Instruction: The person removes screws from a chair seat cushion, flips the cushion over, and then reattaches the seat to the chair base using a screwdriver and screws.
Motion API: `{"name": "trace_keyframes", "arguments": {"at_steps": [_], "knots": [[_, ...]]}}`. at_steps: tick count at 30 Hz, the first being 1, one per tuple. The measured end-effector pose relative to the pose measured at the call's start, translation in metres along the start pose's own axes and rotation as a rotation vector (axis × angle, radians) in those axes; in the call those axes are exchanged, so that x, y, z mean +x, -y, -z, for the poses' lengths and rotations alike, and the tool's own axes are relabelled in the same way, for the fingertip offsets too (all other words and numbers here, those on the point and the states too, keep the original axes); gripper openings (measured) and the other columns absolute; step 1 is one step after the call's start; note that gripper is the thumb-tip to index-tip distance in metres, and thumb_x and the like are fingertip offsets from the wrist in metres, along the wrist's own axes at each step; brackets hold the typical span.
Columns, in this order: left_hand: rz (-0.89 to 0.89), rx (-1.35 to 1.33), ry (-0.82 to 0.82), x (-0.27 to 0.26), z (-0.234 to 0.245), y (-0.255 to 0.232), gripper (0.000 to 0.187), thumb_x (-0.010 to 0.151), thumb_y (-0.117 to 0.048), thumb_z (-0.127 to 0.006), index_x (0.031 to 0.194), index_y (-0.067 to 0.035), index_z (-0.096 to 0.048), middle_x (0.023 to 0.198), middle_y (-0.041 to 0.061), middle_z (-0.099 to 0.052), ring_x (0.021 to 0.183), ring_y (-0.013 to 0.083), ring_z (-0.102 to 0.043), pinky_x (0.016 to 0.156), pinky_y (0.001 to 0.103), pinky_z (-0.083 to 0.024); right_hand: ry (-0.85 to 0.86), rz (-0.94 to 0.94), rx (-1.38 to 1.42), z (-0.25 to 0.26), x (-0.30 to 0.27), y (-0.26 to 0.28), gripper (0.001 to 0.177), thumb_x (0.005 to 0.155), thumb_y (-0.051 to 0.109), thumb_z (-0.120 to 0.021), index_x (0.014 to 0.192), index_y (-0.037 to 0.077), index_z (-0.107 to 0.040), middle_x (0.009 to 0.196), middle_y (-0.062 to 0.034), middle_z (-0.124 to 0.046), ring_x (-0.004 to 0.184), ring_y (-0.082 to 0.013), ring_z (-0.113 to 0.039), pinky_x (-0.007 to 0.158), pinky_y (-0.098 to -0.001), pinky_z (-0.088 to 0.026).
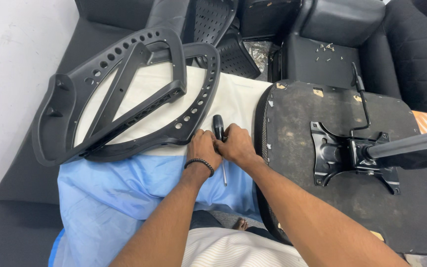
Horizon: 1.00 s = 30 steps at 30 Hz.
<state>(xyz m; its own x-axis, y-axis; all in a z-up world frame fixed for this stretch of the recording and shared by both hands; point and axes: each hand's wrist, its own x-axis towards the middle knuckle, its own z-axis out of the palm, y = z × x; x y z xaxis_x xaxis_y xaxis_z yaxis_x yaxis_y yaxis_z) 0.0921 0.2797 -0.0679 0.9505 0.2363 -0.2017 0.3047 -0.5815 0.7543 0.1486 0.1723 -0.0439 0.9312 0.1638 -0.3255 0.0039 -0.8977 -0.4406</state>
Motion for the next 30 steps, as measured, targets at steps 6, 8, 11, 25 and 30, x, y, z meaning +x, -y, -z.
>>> {"name": "trace_keyframes", "arguments": {"at_steps": [6, 8, 11, 25, 30], "knots": [[-0.034, -0.109, 0.033, 0.000, 0.004, -0.003, 0.050, 0.069, -0.012, -0.087, 0.115, -0.007, -0.067, 0.116, 0.010, -0.061, 0.111, 0.0278, -0.064, 0.095, 0.039, -0.053, -0.115, 0.101, 0.083, 0.004, 0.017, -0.012, 0.037, 0.078, 0.024, -0.078, 0.098, -0.006, -0.070, 0.080, -0.0209, -0.074, 0.078, -0.0309, -0.076, 0.074, -0.0386, -0.059], [-0.063, -0.093, 0.022, -0.001, 0.002, -0.002, 0.044, 0.074, -0.010, -0.083, 0.115, -0.007, -0.069, 0.116, 0.011, -0.061, 0.111, 0.0283, -0.064, 0.096, 0.039, -0.053, -0.158, 0.103, 0.163, 0.014, 0.010, -0.011, 0.035, 0.078, 0.023, -0.076, 0.097, -0.006, -0.068, 0.078, -0.0183, -0.074, 0.072, -0.0276, -0.075, 0.070, -0.0364, -0.059], [-0.117, -0.019, 0.016, 0.003, 0.002, -0.002, 0.032, 0.081, -0.010, -0.079, 0.112, -0.007, -0.072, 0.114, 0.012, -0.063, 0.111, 0.0303, -0.063, 0.096, 0.042, -0.051, -0.225, 0.089, 0.321, 0.042, -0.009, -0.007, 0.033, 0.077, 0.021, -0.074, 0.094, -0.006, -0.065, 0.072, -0.0141, -0.073, 0.063, -0.0207, -0.075, 0.062, -0.0323, -0.059], [-0.210, 0.289, -0.094, 0.023, -0.026, -0.007, 0.007, 0.089, -0.005, -0.068, 0.087, 0.001, -0.070, 0.111, 0.020, -0.063, 0.101, 0.0391, -0.066, 0.089, 0.048, -0.054, -0.182, 0.275, 0.910, 0.134, -0.083, -0.061, 0.022, 0.080, -0.007, -0.064, 0.092, 0.004, -0.049, 0.092, -0.0127, -0.070, 0.068, -0.0196, -0.072, 0.060, -0.0306, -0.063], [-0.275, 0.124, -0.188, 0.015, -0.020, -0.020, 0.011, 0.083, -0.009, -0.071, 0.085, 0.001, -0.068, 0.096, 0.021, -0.066, 0.093, 0.0393, -0.067, 0.085, 0.048, -0.055, -0.194, 0.275, 0.734, 0.157, -0.099, -0.078, 0.018, 0.086, 0.000, -0.068, 0.094, 0.003, -0.053, 0.098, -0.0152, -0.072, 0.082, -0.0213, -0.076, 0.066, -0.0291, -0.066]]}}
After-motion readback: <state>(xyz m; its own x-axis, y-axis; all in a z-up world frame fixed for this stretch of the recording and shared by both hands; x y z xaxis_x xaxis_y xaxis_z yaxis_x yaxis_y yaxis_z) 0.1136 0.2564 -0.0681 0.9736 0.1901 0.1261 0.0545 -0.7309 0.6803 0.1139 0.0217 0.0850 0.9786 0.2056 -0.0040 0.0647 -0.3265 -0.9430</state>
